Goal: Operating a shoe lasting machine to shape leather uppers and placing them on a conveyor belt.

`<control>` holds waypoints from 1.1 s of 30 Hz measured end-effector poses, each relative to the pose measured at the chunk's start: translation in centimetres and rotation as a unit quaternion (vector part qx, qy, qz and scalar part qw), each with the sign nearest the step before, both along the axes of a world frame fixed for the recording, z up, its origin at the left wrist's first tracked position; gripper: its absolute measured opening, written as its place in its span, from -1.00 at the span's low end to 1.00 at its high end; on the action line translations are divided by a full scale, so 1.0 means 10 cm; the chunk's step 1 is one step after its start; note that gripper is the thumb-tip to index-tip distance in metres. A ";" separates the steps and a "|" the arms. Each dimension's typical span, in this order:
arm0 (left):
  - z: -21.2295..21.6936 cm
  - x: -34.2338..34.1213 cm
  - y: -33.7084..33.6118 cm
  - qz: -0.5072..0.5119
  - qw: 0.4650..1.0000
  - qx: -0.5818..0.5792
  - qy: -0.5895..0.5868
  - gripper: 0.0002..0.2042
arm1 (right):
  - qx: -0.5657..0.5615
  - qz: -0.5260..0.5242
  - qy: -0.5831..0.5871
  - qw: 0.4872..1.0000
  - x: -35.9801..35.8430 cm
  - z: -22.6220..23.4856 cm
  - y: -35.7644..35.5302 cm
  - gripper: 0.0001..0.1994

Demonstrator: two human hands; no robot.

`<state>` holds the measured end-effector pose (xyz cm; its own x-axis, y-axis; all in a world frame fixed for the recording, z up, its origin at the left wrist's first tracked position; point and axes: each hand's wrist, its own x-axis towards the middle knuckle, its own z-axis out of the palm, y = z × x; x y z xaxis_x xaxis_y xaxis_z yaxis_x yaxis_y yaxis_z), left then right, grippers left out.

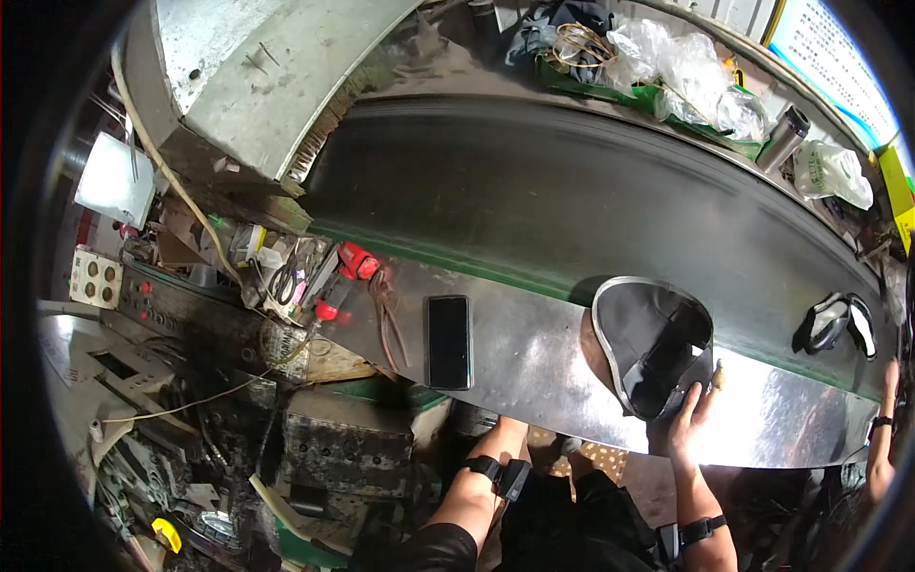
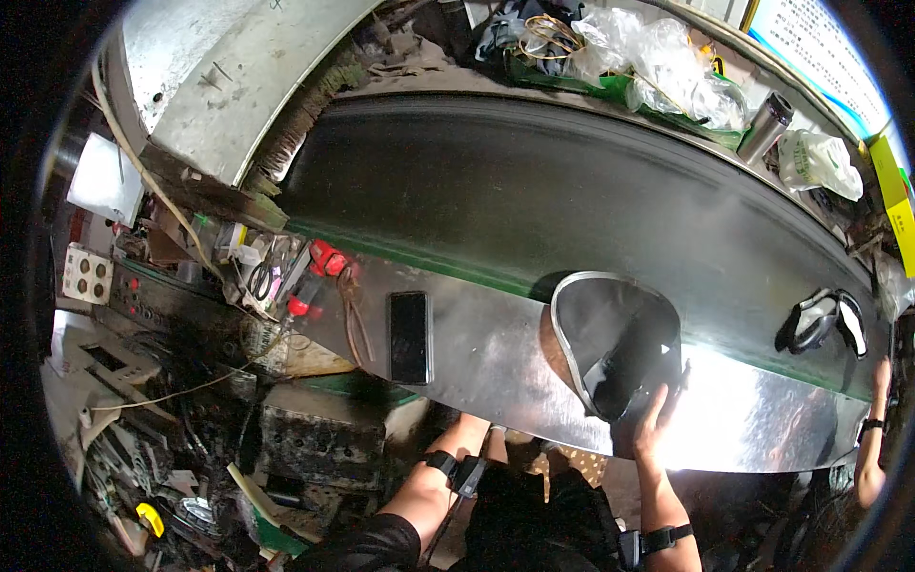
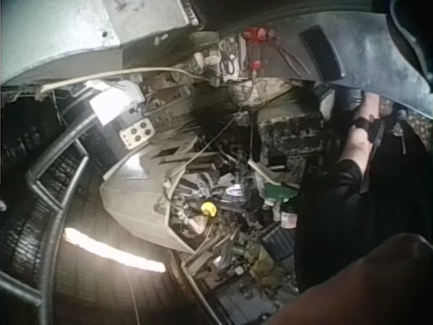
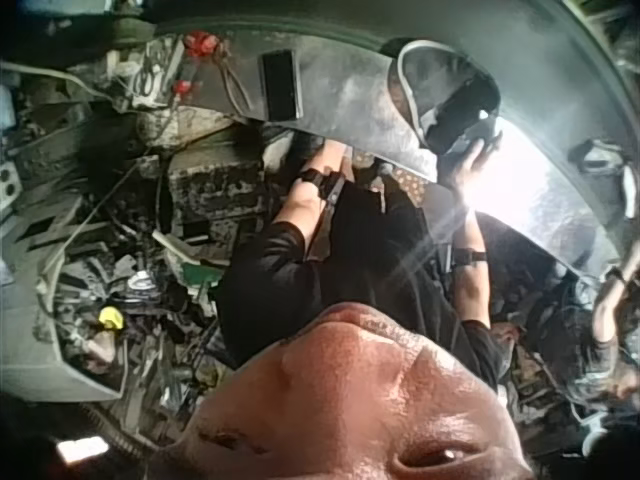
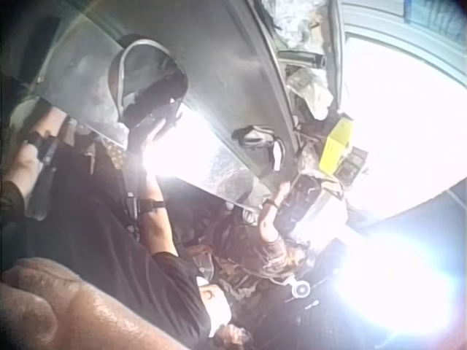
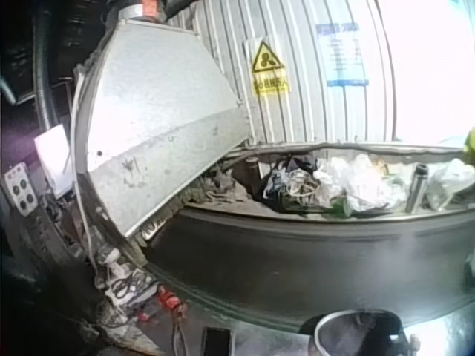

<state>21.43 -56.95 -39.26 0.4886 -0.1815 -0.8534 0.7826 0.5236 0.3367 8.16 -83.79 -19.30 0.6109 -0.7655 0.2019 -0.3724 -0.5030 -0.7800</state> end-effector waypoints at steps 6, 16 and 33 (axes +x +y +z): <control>-0.01 0.03 -0.05 -0.002 1.000 -0.003 0.001 -0.66 | 0.027 -0.004 0.005 1.000 0.01 0.02 0.00 -0.48; 0.01 0.19 -0.15 -0.014 1.000 -0.013 0.001 -0.65 | 0.050 -0.017 0.001 0.999 -0.05 -0.08 -0.03 -0.47; 2.73 0.91 0.08 -0.479 0.838 -0.002 -0.263 -0.81 | 0.110 -0.073 0.053 0.990 -0.08 -0.14 -0.01 -0.40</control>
<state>30.54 -56.14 -12.00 0.4252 -0.7073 -0.5647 0.5883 -0.2582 0.7663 7.36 -83.92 -20.69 0.4996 -0.8654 -0.0384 -0.5133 -0.2600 -0.8179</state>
